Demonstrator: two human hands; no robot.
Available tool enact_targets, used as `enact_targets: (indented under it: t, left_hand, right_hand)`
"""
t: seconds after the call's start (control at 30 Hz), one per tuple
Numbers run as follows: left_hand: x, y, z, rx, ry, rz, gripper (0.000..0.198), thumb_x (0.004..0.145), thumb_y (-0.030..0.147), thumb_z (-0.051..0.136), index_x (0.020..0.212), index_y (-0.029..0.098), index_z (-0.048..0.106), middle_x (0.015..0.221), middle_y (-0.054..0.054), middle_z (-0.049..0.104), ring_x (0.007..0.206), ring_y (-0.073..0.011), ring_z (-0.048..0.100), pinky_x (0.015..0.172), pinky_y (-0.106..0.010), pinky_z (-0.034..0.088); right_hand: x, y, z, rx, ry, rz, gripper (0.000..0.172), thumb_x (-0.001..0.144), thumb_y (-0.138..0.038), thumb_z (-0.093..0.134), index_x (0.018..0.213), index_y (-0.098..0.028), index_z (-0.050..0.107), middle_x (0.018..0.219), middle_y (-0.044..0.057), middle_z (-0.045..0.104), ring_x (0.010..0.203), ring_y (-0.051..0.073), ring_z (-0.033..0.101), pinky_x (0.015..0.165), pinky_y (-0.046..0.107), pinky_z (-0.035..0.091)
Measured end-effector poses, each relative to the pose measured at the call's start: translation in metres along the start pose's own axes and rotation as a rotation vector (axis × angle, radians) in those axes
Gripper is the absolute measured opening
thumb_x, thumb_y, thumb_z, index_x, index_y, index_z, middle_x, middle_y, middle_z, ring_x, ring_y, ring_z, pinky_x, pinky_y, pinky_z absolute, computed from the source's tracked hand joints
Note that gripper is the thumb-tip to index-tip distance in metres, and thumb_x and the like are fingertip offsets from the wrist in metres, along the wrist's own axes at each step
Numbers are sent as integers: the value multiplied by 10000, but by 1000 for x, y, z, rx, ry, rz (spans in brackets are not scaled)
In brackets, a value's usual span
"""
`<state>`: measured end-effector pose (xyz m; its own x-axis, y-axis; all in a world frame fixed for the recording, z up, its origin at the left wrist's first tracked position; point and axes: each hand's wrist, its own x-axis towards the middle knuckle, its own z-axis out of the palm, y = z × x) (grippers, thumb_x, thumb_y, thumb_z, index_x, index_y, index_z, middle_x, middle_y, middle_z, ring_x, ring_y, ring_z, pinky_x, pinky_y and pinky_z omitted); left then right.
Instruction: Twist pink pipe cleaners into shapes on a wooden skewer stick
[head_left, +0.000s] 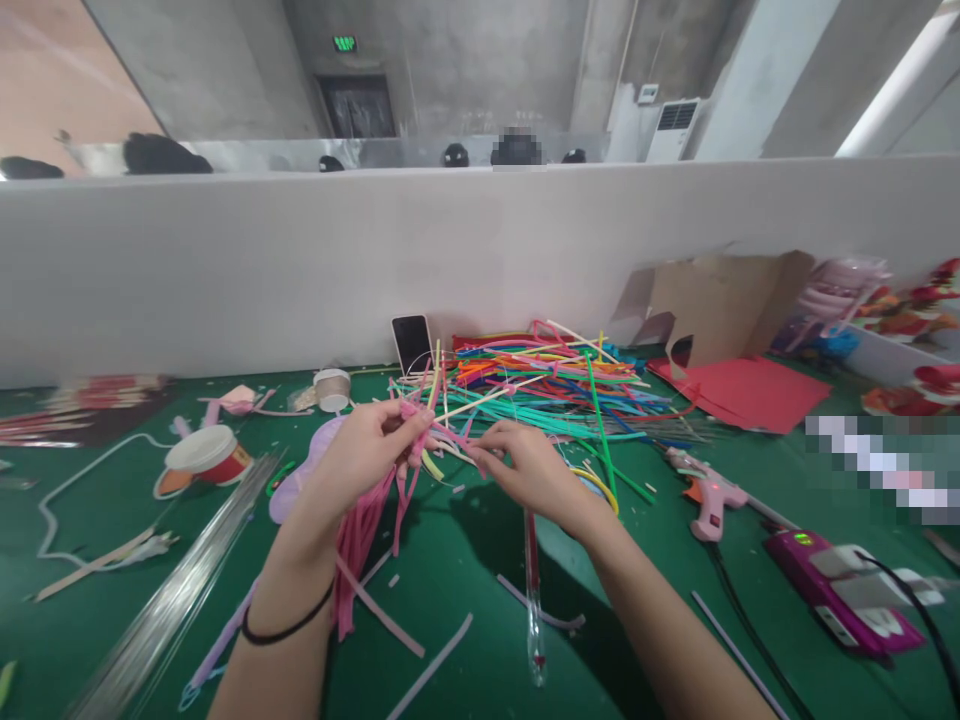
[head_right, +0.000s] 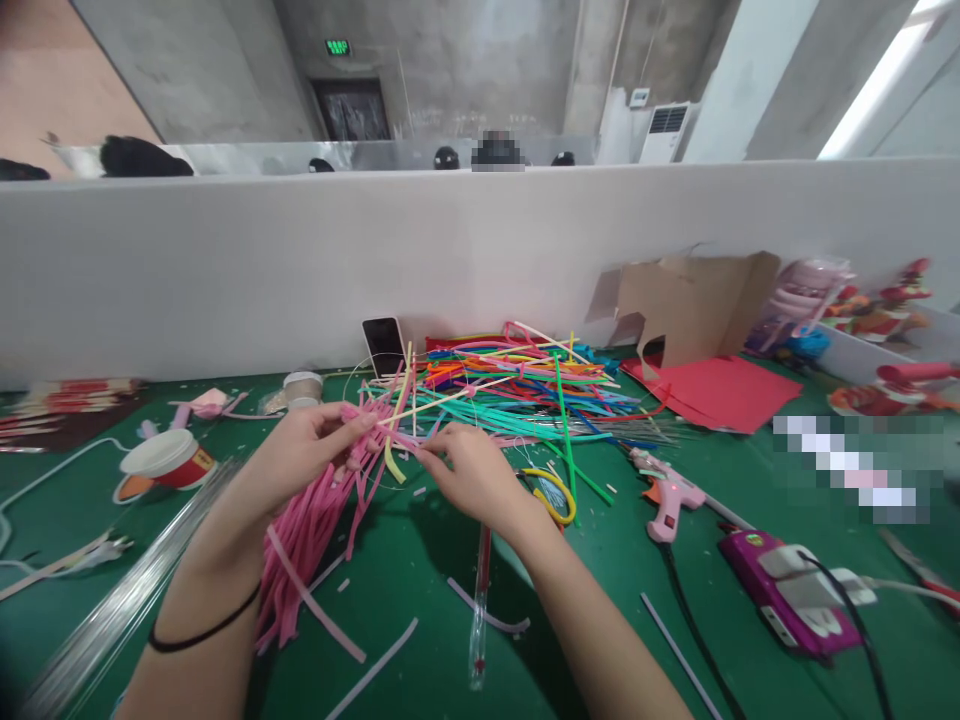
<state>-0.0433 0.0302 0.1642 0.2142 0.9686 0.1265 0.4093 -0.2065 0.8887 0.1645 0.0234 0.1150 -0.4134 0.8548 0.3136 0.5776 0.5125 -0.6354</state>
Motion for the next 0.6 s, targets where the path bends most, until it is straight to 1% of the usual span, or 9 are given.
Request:
enact_targets:
  t: [0.13, 0.2, 0.27, 0.33, 0.4, 0.47, 0.53, 0.57, 0.6]
  left_hand:
    - [-5, 3, -5, -99, -9, -34, 333, 788, 462, 660, 611, 181, 633, 492, -10, 593, 385, -123, 518, 399, -219, 411]
    - [-10, 8, -8, -123, 14, -13, 310, 784, 437, 676, 612, 181, 647, 497, -16, 601, 386, -122, 519, 394, -220, 410]
    - [-15, 14, -10, -137, 33, 14, 293, 784, 416, 685, 615, 178, 659, 508, -21, 608, 394, -121, 522, 395, -221, 413]
    - [-20, 19, -11, -149, 39, 30, 284, 787, 409, 685, 626, 175, 667, 523, -24, 610, 400, -122, 524, 395, -225, 419]
    - [-22, 19, -14, -159, 61, 37, 273, 789, 404, 685, 648, 171, 675, 532, -21, 605, 405, -118, 520, 397, -224, 424]
    - [-21, 17, -15, -170, 131, 52, 258, 789, 400, 687, 684, 164, 687, 545, -20, 604, 413, -108, 508, 396, -213, 416]
    - [-16, 12, -15, -212, 224, 88, 254, 790, 400, 687, 721, 155, 693, 575, -29, 616, 438, -104, 504, 399, -202, 409]
    - [-13, 10, -13, -253, 261, 109, 253, 790, 400, 687, 737, 152, 692, 593, -34, 625, 458, -106, 511, 408, -199, 414]
    - [-10, 7, -10, -305, 284, 126, 254, 791, 401, 686, 747, 151, 688, 608, -37, 631, 478, -109, 519, 417, -198, 421]
  right_hand:
    - [-1, -8, 0, 99, 11, 15, 161, 870, -307, 621, 900, -233, 761, 831, 33, 715, 747, 161, 610, 677, 269, 415]
    - [-3, -13, -2, 162, 12, 32, 139, 853, -302, 639, 870, -241, 763, 829, 17, 725, 734, 151, 611, 662, 260, 419]
    - [-5, -19, -6, 222, -16, 29, 142, 853, -302, 632, 862, -244, 761, 838, 8, 732, 730, 145, 615, 647, 254, 422]
    - [-6, -23, -13, 273, 2, 32, 159, 856, -323, 621, 886, -245, 757, 836, 8, 730, 710, 142, 606, 626, 253, 421]
    - [-7, -23, -20, 322, 118, 67, 190, 851, -352, 619, 939, -237, 742, 835, 14, 719, 663, 133, 580, 597, 253, 420]
    - [-8, -20, -25, 369, 320, 125, 229, 837, -377, 626, 972, -217, 718, 849, 28, 705, 621, 124, 547, 571, 255, 419]
    - [-7, -14, -28, 415, 534, 172, 254, 834, -401, 621, 970, -195, 682, 868, 42, 688, 630, 126, 539, 573, 259, 422]
    - [-6, -11, -29, 440, 620, 192, 265, 836, -418, 615, 962, -189, 659, 868, 47, 679, 647, 130, 544, 582, 262, 424]
    - [-5, -8, -28, 467, 676, 212, 278, 841, -437, 604, 960, -188, 634, 870, 49, 672, 670, 137, 553, 592, 264, 426]
